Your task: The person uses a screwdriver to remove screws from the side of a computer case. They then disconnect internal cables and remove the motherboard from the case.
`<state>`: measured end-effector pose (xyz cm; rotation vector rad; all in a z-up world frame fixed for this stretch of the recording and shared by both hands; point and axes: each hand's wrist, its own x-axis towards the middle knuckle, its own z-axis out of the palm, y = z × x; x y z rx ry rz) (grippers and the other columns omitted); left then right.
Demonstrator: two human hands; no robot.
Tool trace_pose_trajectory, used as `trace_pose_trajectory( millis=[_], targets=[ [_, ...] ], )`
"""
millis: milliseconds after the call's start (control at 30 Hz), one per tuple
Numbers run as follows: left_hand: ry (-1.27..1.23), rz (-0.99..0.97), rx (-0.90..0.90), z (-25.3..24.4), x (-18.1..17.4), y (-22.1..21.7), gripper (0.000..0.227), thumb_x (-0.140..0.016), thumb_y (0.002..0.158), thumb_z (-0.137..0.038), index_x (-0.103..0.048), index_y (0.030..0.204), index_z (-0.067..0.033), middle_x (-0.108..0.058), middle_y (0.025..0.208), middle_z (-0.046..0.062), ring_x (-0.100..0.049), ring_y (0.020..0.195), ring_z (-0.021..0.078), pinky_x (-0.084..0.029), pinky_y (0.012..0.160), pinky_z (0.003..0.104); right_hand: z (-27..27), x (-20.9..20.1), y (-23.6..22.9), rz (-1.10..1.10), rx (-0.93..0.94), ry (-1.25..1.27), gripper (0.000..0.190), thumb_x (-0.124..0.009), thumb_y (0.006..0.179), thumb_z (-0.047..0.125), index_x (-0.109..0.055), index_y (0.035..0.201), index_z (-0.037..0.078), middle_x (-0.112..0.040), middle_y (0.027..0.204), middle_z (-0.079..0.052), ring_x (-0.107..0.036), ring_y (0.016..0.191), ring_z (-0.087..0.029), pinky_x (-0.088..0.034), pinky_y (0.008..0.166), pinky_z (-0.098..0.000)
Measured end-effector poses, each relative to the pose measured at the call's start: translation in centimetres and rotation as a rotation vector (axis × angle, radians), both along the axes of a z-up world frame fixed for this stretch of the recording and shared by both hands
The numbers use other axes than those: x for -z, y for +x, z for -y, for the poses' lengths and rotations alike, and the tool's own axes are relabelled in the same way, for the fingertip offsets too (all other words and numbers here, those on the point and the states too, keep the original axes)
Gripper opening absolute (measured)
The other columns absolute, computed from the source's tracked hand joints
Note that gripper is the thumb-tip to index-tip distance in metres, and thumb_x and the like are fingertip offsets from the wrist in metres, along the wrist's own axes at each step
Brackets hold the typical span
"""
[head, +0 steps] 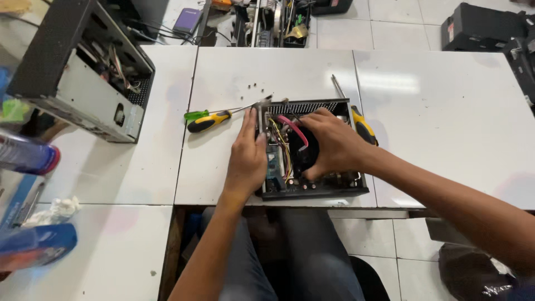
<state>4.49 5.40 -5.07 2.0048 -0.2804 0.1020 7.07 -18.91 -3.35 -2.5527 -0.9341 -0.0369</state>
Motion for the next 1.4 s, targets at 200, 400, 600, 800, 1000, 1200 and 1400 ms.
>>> trace_pose_trajectory(
  millis=[200, 400, 600, 800, 1000, 1200, 1400],
  targets=[
    [-0.007, -0.049, 0.014, 0.1, 0.3, -0.9, 0.059, -0.043, 0.111, -0.015, -0.036, 0.168, 0.0016, -0.033, 0.171, 0.036, -0.034, 0.157, 0.0528, -0.032, 0.127, 0.060, 0.5, 0.2, -1.0, -0.087, 0.046, 0.003, 0.113, -0.097, 0.035, 0.058, -0.070, 0.129, 0.002, -0.076, 0.119, -0.019, -0.067, 0.120, -0.042, -0.057, 0.103, -0.0491],
    [0.108, 0.150, -0.080, 0.4, -0.7, -0.7, 0.047, -0.054, 0.107, -0.020, -0.053, 0.151, -0.0044, -0.046, 0.151, 0.026, -0.049, 0.139, 0.0446, -0.046, 0.113, 0.054, 0.8, 0.9, -0.7, -0.054, 0.074, 0.086, 0.114, -0.098, 0.036, 0.059, -0.070, 0.133, 0.007, -0.077, 0.121, -0.014, -0.067, 0.122, -0.039, -0.057, 0.103, -0.0468],
    [0.616, 0.155, 0.090, 2.3, -3.9, -4.7, 0.043, -0.079, 0.086, -0.059, -0.082, 0.090, -0.0159, -0.068, 0.087, 0.008, -0.063, 0.094, 0.0294, -0.055, 0.078, 0.046, 0.9, 0.9, -1.0, -0.048, 0.099, 0.106, 0.113, -0.099, 0.037, 0.063, -0.070, 0.132, 0.008, -0.076, 0.123, -0.014, -0.067, 0.121, -0.039, -0.058, 0.101, -0.0460],
    [0.506, -0.116, 0.080, 2.1, -7.1, -4.1, 0.027, -0.074, 0.084, -0.045, -0.083, 0.082, -0.0197, -0.074, 0.078, 0.008, -0.070, 0.087, 0.0311, -0.057, 0.071, 0.044, 0.9, 0.4, -0.9, -0.050, 0.095, 0.087, 0.109, -0.098, 0.041, 0.059, -0.069, 0.131, 0.006, -0.075, 0.124, -0.017, -0.066, 0.122, -0.039, -0.058, 0.101, -0.0465],
    [-0.108, -0.141, -0.153, -0.6, -10.3, 1.1, 0.031, -0.068, 0.103, -0.036, -0.078, 0.081, -0.0159, -0.070, 0.066, 0.002, -0.070, 0.070, 0.0156, -0.055, 0.065, 0.030, 0.5, -0.7, -1.7, -0.056, 0.095, 0.076, 0.107, -0.094, 0.042, 0.053, -0.067, 0.132, 0.001, -0.074, 0.126, -0.020, -0.064, 0.125, -0.041, -0.057, 0.103, -0.0486],
    [-0.346, -0.124, -0.102, 1.4, -10.1, 4.7, 0.029, -0.071, 0.103, -0.034, -0.077, 0.090, -0.0097, -0.072, 0.073, 0.006, -0.067, 0.070, 0.0137, -0.055, 0.063, 0.026, 0.5, -1.0, -1.7, -0.074, 0.110, 0.042, 0.106, -0.092, 0.043, 0.055, -0.068, 0.131, 0.002, -0.073, 0.128, -0.019, -0.064, 0.127, -0.040, -0.057, 0.104, -0.0472],
    [0.138, 0.277, 0.085, 1.6, -6.9, 3.1, 0.060, -0.091, 0.077, -0.051, -0.077, 0.126, -0.0203, -0.077, 0.112, 0.011, -0.070, 0.109, 0.0344, -0.056, 0.098, 0.044, 0.6, -0.2, -1.3, -0.064, 0.096, 0.124, 0.105, -0.097, 0.041, 0.056, -0.069, 0.128, 0.004, -0.074, 0.127, -0.017, -0.064, 0.126, -0.039, -0.056, 0.104, -0.0454]
  ],
)
